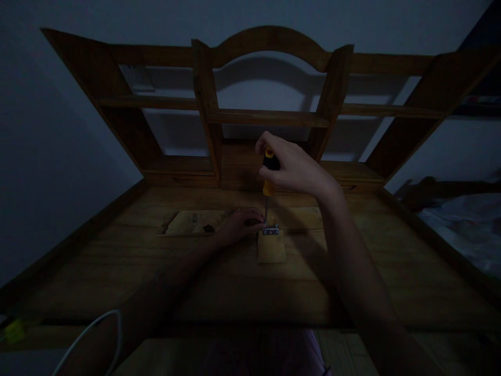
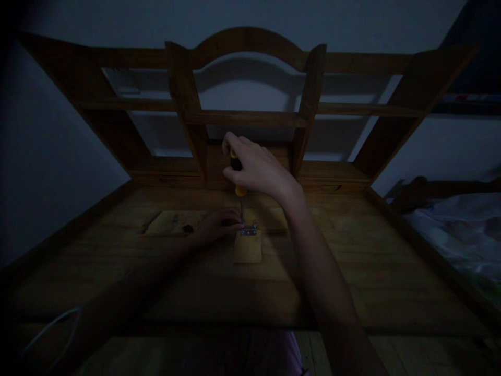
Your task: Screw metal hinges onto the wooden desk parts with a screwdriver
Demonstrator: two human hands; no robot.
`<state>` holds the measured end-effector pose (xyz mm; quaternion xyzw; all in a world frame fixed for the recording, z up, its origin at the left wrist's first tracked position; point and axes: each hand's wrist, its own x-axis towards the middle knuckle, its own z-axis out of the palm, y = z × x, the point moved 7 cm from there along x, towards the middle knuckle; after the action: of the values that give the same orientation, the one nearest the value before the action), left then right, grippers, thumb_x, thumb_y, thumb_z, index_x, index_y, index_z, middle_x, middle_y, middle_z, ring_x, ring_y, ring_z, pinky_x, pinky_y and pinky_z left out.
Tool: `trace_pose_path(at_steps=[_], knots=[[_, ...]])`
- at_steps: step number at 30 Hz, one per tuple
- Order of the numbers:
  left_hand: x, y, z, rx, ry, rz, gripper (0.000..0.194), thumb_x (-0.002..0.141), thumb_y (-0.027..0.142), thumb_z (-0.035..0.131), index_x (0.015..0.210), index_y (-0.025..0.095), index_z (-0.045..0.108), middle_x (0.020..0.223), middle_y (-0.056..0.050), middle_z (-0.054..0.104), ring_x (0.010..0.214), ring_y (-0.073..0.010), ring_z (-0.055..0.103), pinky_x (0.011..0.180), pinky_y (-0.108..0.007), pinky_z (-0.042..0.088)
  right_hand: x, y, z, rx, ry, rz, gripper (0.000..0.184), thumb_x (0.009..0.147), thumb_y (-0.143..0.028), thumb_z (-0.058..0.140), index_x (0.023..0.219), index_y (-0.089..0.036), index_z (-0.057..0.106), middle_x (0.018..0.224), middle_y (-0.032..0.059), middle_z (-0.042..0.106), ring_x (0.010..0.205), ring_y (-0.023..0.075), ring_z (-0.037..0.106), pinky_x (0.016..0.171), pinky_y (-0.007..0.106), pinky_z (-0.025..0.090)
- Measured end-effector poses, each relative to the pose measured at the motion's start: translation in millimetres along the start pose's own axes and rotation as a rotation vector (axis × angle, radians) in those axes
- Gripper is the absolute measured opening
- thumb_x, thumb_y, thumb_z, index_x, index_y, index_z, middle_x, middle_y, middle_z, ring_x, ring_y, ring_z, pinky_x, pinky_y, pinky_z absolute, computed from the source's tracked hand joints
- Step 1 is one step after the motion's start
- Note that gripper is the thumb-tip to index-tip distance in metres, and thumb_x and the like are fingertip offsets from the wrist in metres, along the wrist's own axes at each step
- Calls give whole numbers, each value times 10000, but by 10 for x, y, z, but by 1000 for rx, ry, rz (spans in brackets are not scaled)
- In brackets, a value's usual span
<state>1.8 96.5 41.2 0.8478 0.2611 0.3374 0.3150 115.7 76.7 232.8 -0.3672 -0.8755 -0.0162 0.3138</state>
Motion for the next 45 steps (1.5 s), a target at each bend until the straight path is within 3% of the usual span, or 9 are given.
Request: trace_pose_path(at_steps=[10, 30, 37, 45], knots=[[-15, -68, 4, 2, 8, -21, 207, 911, 381, 713, 890, 177, 743, 976, -58, 737, 916, -184, 685, 848, -301, 531, 7, -30, 1, -61, 11, -4, 194, 878, -261, 568, 1062, -255, 508, 1093, 50, 620, 983, 260, 580, 895, 417, 430], [-10, -92, 27, 54, 9, 61, 201, 937, 371, 681, 902, 187, 755, 971, -52, 710, 892, -165, 675, 799, -280, 532, 12, -44, 11, -9, 8, -21, 369, 828, -204, 546, 1192, -254, 506, 1243, 79, 592, 1085, 285, 576, 914, 435, 439], [2, -5, 7, 67, 3, 36, 230, 933, 400, 681, 905, 183, 752, 960, -57, 725, 922, -177, 676, 863, -310, 537, 2, -20, 6, -25, 21, -13, 308, 884, -274, 573, 1183, -262, 500, 1209, 64, 604, 1077, 277, 578, 951, 444, 427], [-9, -82, 25, 59, 0, 15, 206, 930, 386, 686, 921, 189, 747, 970, -54, 722, 936, -183, 674, 871, -312, 529, 8, -48, -58, -50, 22, 9, 306, 819, -221, 571, 1116, -262, 505, 1189, 69, 586, 1055, 284, 559, 918, 449, 440]])
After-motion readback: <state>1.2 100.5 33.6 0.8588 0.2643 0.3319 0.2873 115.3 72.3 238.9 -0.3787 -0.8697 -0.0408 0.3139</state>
